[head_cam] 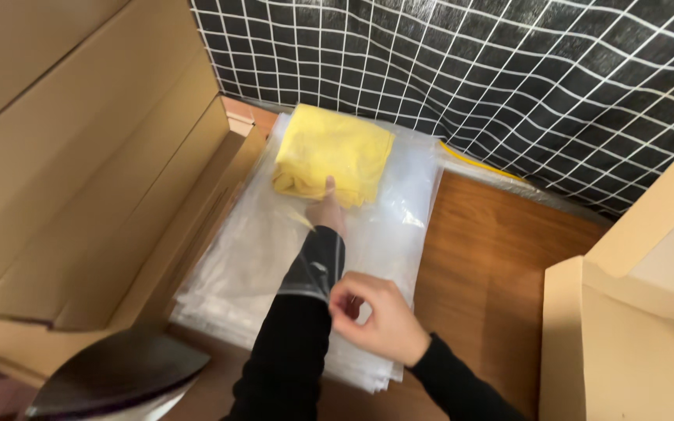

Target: The person organizes several garments by hanging them on a rack, places clothes into boxes, and uses an iron to smooth a blue short-sleeved shirt on a flat surface.

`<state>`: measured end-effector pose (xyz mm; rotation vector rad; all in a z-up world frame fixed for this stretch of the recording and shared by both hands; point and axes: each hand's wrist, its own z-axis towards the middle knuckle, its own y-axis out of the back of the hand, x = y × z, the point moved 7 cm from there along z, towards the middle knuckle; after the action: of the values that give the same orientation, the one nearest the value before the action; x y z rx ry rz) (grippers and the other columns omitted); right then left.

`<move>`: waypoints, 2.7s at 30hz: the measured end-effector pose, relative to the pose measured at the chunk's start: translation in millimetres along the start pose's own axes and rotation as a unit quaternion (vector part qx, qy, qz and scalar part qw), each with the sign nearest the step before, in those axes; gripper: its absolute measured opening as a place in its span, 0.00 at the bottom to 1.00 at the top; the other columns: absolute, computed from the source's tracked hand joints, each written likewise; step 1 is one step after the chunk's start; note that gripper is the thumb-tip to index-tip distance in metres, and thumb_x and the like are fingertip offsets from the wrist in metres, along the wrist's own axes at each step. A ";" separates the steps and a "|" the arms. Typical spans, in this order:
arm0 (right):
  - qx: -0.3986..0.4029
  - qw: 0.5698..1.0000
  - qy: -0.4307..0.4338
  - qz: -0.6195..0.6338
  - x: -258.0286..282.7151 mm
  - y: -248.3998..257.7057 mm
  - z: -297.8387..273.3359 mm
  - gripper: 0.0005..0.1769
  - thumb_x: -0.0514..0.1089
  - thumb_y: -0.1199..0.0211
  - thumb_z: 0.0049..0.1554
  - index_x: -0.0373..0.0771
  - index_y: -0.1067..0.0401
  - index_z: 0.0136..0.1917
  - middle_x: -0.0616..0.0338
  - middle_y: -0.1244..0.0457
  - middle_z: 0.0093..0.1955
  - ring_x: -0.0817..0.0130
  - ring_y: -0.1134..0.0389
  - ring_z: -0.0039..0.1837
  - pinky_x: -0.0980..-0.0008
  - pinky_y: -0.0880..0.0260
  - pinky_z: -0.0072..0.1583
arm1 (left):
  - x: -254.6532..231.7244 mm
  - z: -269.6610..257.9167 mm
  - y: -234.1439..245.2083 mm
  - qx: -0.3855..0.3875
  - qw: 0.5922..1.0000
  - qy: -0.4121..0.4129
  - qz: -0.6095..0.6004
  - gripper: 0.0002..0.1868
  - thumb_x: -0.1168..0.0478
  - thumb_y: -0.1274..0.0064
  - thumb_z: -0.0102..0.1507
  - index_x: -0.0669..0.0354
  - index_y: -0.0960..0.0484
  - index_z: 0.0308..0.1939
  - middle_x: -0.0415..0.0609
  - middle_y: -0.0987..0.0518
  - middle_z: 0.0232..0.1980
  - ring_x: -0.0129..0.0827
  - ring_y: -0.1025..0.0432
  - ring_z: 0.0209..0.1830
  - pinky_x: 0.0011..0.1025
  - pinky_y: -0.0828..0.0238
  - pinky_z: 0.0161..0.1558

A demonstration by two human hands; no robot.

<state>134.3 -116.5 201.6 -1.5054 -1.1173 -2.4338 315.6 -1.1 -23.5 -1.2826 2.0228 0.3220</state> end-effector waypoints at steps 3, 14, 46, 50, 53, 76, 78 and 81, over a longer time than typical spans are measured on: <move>0.015 0.999 0.002 0.051 0.5 8.4 12.6 0.06 0.33 0.35 0.54 0.43 0.26 0.40 0.65 0.33 0.37 0.74 0.32 0.37 0.74 0.28 0.43 | -12.7 -0.3 -21.0 0.067 0.998 0.005 -0.019 0.31 0.40 0.34 0.60 0.60 0.14 0.55 0.45 0.13 0.48 0.35 0.19 0.40 0.31 0.23 0.37; -0.163 0.973 -0.130 -0.097 -231.4 112.0 136.2 0.26 0.51 0.35 0.62 0.43 0.25 0.71 0.61 0.34 0.61 0.69 0.32 0.64 0.63 0.27 0.63 | 1.7 -16.4 -10.3 0.202 0.957 -0.018 -0.208 0.36 0.66 0.43 0.57 0.57 0.23 0.71 0.46 0.18 0.68 0.36 0.24 0.64 0.36 0.25 0.66; -0.126 0.892 -0.257 -0.351 -253.6 52.8 68.8 0.42 0.61 0.40 0.62 0.55 0.45 0.86 0.35 0.61 0.88 0.34 0.60 0.87 0.22 0.77 0.78 | 9.1 -249.1 345.2 0.124 0.990 0.056 -0.044 0.33 0.72 0.49 0.52 0.70 0.22 0.65 0.61 0.16 0.58 0.51 0.22 0.55 0.42 0.26 0.55; -0.103 0.921 -0.136 -0.351 -242.6 24.0 51.3 0.22 0.52 0.56 0.66 0.48 0.32 0.33 0.37 0.52 0.88 0.38 0.57 0.87 0.24 0.77 0.79 | -29.2 -287.5 370.4 0.094 0.993 0.030 -0.069 0.34 0.74 0.52 0.53 0.72 0.23 0.66 0.65 0.17 0.62 0.56 0.23 0.59 0.47 0.26 0.58; -0.057 0.920 -0.175 -0.346 -247.5 8.5 28.3 0.23 0.59 0.43 0.65 0.53 0.18 0.66 0.41 0.50 0.87 0.43 0.53 0.86 0.18 0.70 0.78 | -47.6 -307.3 385.2 0.058 0.997 0.006 -0.047 0.34 0.73 0.51 0.54 0.69 0.22 0.67 0.63 0.16 0.63 0.56 0.23 0.59 0.48 0.26 0.59; -0.227 0.880 -0.316 0.274 -204.7 33.8 -85.6 0.28 0.54 0.42 0.67 0.33 0.27 0.73 0.31 0.31 0.63 0.35 0.27 0.60 0.38 0.25 0.56 | -100.9 -245.2 207.8 0.293 0.942 -0.162 0.028 0.47 0.67 0.37 0.52 0.72 0.33 0.76 0.64 0.24 0.65 0.53 0.26 0.64 0.49 0.27 0.63; -0.251 0.814 -0.359 0.382 -185.9 43.9 -100.1 0.33 0.62 0.48 0.73 0.32 0.31 0.74 0.29 0.33 0.62 0.31 0.28 0.59 0.31 0.28 0.60 | -98.3 -224.7 180.3 0.335 0.930 -0.145 0.046 0.48 0.67 0.38 0.53 0.72 0.35 0.77 0.64 0.25 0.67 0.54 0.28 0.67 0.49 0.29 0.66; -0.282 0.806 -0.361 0.373 -174.4 63.2 -113.3 0.33 0.59 0.47 0.73 0.27 0.31 0.72 0.24 0.33 0.60 0.25 0.28 0.60 0.28 0.29 0.63 | -77.2 -171.0 153.5 0.346 0.927 -0.103 0.106 0.48 0.63 0.37 0.52 0.67 0.35 0.77 0.63 0.23 0.65 0.56 0.25 0.65 0.51 0.29 0.65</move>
<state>165.6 -284.3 67.2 -2.5111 0.3057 -1.6744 128.8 31.7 127.4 -0.5671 1.8424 -0.1560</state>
